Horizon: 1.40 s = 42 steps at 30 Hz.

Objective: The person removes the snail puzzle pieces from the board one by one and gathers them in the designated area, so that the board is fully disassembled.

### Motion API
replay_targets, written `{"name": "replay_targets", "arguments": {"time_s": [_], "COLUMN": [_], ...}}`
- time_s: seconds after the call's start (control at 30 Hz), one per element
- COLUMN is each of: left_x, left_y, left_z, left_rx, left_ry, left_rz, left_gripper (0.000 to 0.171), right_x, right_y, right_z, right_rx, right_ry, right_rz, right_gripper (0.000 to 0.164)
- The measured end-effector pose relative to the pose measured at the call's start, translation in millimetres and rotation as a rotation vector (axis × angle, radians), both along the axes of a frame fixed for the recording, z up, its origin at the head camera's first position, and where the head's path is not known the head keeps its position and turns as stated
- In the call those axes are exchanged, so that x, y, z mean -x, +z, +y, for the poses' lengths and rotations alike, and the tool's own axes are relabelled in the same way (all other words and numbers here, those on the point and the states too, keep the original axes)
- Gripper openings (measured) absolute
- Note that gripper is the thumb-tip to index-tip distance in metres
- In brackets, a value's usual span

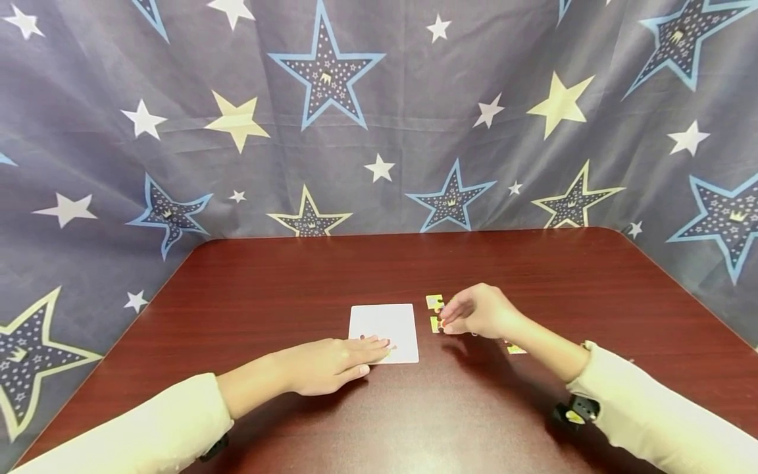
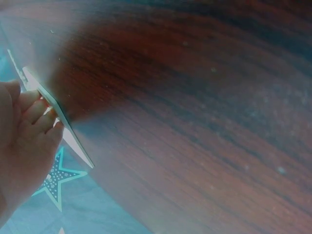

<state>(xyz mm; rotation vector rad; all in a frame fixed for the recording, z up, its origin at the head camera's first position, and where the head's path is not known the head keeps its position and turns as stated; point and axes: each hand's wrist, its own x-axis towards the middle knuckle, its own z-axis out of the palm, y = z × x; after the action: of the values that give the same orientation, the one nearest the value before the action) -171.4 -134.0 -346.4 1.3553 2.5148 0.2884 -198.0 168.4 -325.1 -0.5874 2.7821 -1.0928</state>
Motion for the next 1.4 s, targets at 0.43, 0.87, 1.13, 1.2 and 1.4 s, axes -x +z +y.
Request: {"name": "replay_targets", "arguments": {"time_s": [0.43,0.87,1.13,1.2,1.4], "left_x": [1.9,1.0,-4.6,-5.6,-5.7], "left_y": [-2.1,0.1,-3.4,-3.6,-3.6], "left_z": [-2,0,-8,-12,-25], "left_rx": [0.000,-0.012,-0.007,0.004,0.025], "left_ry": [0.017,0.044,0.003,-0.001,0.053], "left_rz": [0.002,-0.031,0.064,0.104,0.104], "left_gripper": [0.046,0.045,0.049,0.049,0.049], "right_x": [1.7,-0.1,-0.6,-0.3,-0.4], "right_y": [-10.4,-16.2,-14.9,-15.0,-14.8], "right_z": [-69,-85,-91,-91,-88], "right_rx": [-0.081,-0.150,-0.164,-0.164,-0.157], "right_ry": [0.160,0.166,0.121,0.123,0.135], "right_rz": [0.027,0.101,0.050,0.049,0.065], "right_gripper": [0.011,0.014,0.016,0.016,0.015]}}
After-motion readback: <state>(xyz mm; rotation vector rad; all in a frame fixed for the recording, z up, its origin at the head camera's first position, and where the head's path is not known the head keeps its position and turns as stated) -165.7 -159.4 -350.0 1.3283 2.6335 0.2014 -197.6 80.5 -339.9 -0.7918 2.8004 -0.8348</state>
